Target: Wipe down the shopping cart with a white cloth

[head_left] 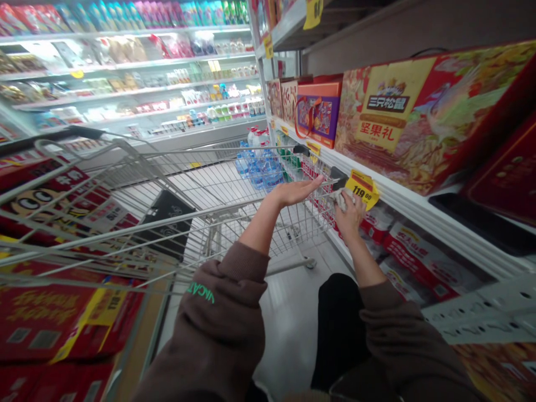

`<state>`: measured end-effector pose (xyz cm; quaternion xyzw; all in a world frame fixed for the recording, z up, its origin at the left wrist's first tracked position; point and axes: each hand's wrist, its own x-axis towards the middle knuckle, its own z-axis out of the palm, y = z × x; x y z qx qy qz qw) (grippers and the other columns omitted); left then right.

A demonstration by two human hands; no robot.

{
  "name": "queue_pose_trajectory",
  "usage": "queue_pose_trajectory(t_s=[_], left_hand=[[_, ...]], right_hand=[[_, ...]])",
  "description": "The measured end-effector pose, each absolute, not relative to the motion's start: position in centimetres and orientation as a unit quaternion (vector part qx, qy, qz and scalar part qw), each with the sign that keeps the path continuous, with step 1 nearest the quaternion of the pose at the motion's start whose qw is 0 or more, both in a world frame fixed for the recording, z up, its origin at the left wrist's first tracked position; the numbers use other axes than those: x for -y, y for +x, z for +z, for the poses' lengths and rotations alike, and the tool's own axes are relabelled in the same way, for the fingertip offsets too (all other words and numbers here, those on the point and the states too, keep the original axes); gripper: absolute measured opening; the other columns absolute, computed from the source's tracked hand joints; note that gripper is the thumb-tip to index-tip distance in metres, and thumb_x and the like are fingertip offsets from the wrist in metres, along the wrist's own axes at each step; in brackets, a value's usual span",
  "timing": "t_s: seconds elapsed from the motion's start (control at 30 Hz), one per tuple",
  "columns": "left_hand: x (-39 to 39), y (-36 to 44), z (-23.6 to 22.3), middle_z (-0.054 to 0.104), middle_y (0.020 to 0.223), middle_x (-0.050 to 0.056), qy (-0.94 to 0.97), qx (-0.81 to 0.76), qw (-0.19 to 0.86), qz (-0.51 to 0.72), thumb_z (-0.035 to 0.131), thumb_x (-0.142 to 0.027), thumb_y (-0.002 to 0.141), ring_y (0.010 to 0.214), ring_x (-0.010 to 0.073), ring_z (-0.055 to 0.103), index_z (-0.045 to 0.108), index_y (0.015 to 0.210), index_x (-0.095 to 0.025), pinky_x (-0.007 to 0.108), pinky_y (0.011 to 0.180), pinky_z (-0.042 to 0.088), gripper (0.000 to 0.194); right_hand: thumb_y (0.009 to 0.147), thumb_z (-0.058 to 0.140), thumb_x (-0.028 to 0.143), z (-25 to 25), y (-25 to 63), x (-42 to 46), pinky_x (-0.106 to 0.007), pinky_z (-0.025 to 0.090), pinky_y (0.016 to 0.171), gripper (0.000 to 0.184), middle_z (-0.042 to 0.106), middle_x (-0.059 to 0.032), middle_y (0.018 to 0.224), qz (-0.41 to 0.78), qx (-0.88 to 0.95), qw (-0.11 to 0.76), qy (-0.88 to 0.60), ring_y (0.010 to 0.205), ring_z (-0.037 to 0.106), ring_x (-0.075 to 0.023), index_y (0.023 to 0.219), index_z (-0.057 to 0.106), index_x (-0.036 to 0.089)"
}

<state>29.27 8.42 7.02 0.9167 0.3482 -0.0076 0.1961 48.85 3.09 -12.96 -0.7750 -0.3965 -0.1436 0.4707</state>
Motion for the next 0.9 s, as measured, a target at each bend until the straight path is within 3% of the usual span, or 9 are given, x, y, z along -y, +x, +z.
queue_pose_trajectory(t_s=[0.27, 0.43, 0.6, 0.9], left_hand=[[-9.0, 29.2, 6.7, 0.032, 0.166, -0.004, 0.918, -0.322, 0.23, -0.001, -0.003, -0.085, 0.087, 0.156, 0.028, 0.029, 0.039, 0.158, -0.035, 0.047, 0.13, 0.015, 0.096], [-8.8, 29.0, 6.9, 0.033, 0.166, -0.004, 0.919, -0.328, 0.218, 0.002, -0.004, -0.085, 0.087, 0.156, 0.029, 0.03, 0.039, 0.157, -0.037, 0.051, 0.13, 0.015, 0.095], [-8.3, 28.7, 7.3, 0.033, 0.166, -0.004, 0.917, -0.333, 0.22, -0.007, -0.006, -0.088, 0.083, 0.155, 0.0327, 0.029, 0.043, 0.155, -0.037, 0.053, 0.13, 0.016, 0.101], [-8.4, 28.8, 6.9, 0.029, 0.167, -0.005, 0.921, -0.32, 0.223, -0.007, 0.0, -0.088, 0.085, 0.157, 0.0286, 0.027, 0.037, 0.158, -0.037, 0.051, 0.13, 0.012, 0.097]], right_hand=[[0.088, 0.055, 0.026, -11.8, 43.6, -2.7, -0.048, 0.042, 0.102, 0.047, 0.056, -0.0114, 0.139, -0.159, 0.418, 0.446, -0.775, 0.119, 0.047, -0.0292, 0.134, 0.066, 0.029], [0.089, 0.055, 0.026, -11.7, 43.4, -2.2, -0.046, 0.044, 0.101, 0.048, 0.057, -0.009, 0.139, -0.155, 0.456, 0.444, -0.755, 0.119, 0.047, -0.0281, 0.135, 0.065, 0.032], [0.088, 0.054, 0.026, -11.5, 45.5, -0.9, -0.053, 0.042, 0.101, 0.051, 0.055, -0.0105, 0.142, -0.17, 0.405, 0.423, -0.792, 0.122, 0.044, -0.0323, 0.138, 0.062, 0.03], [0.088, 0.057, 0.028, -11.5, 45.7, -1.5, -0.048, 0.044, 0.103, 0.05, 0.057, -0.0105, 0.138, -0.176, 0.452, 0.435, -0.759, 0.121, 0.047, -0.0282, 0.138, 0.063, 0.03]])
